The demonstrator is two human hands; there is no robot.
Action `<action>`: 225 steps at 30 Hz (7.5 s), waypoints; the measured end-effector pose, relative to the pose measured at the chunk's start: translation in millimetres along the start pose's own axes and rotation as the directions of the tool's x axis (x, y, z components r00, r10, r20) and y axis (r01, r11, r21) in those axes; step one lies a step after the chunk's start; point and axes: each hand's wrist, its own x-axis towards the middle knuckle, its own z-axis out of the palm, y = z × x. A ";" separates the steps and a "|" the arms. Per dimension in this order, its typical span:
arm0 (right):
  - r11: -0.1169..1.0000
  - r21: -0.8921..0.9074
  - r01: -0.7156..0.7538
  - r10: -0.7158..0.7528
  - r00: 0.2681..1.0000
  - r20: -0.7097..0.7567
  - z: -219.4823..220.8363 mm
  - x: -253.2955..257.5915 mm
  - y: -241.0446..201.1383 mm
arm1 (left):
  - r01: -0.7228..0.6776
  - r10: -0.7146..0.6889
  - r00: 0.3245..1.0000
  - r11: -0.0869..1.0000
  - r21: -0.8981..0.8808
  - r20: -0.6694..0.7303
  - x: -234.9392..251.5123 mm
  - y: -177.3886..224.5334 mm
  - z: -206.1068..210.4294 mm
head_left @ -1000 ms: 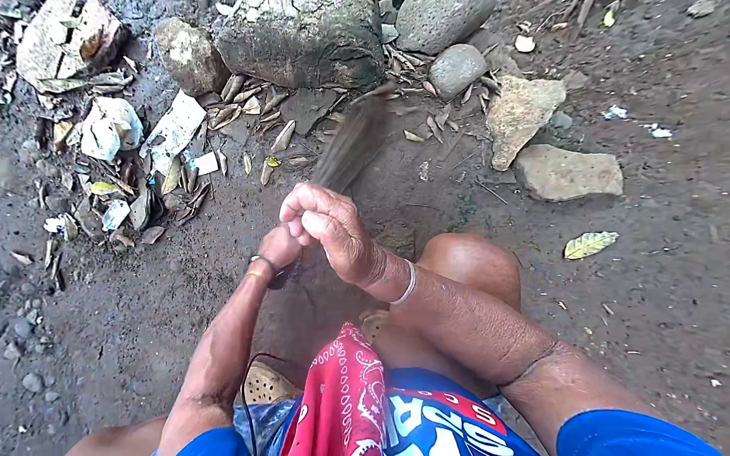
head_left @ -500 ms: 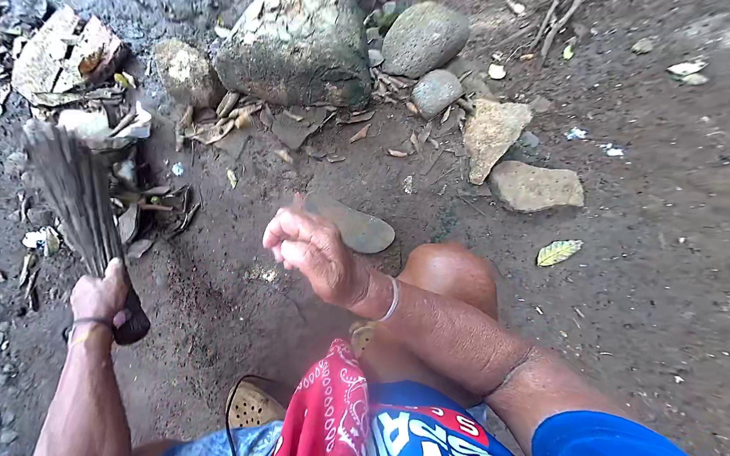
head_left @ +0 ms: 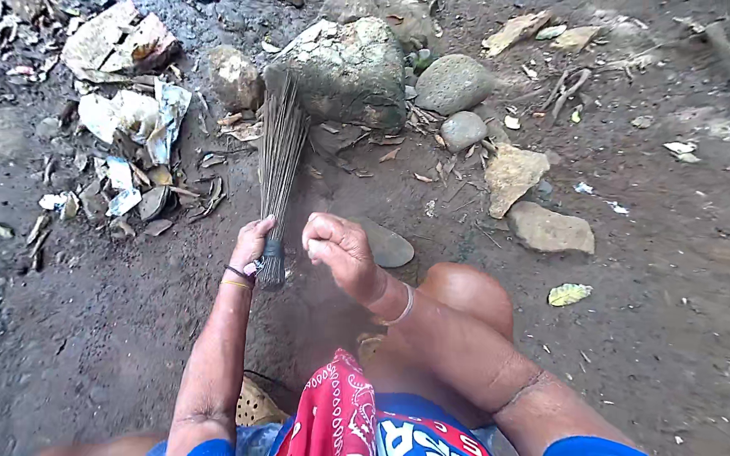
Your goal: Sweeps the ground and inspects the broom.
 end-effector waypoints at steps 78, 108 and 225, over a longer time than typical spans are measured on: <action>0.993 0.028 -0.117 0.115 0.991 0.065 -3.7 -0.8 9.6 | -0.345 0.193 0.891 0.876 -0.336 -0.412 12.1 -12.5 -42.7; 0.990 -0.109 0.095 -0.074 0.980 0.184 2.2 -7.7 -3.0 | -0.075 -0.070 0.923 0.932 -0.355 -0.378 46.2 -14.0 -114.0; 0.861 0.147 -0.487 0.466 0.871 0.155 40.9 42.8 34.4 | -0.284 0.383 0.923 0.729 -0.623 0.027 -75.4 66.4 -151.9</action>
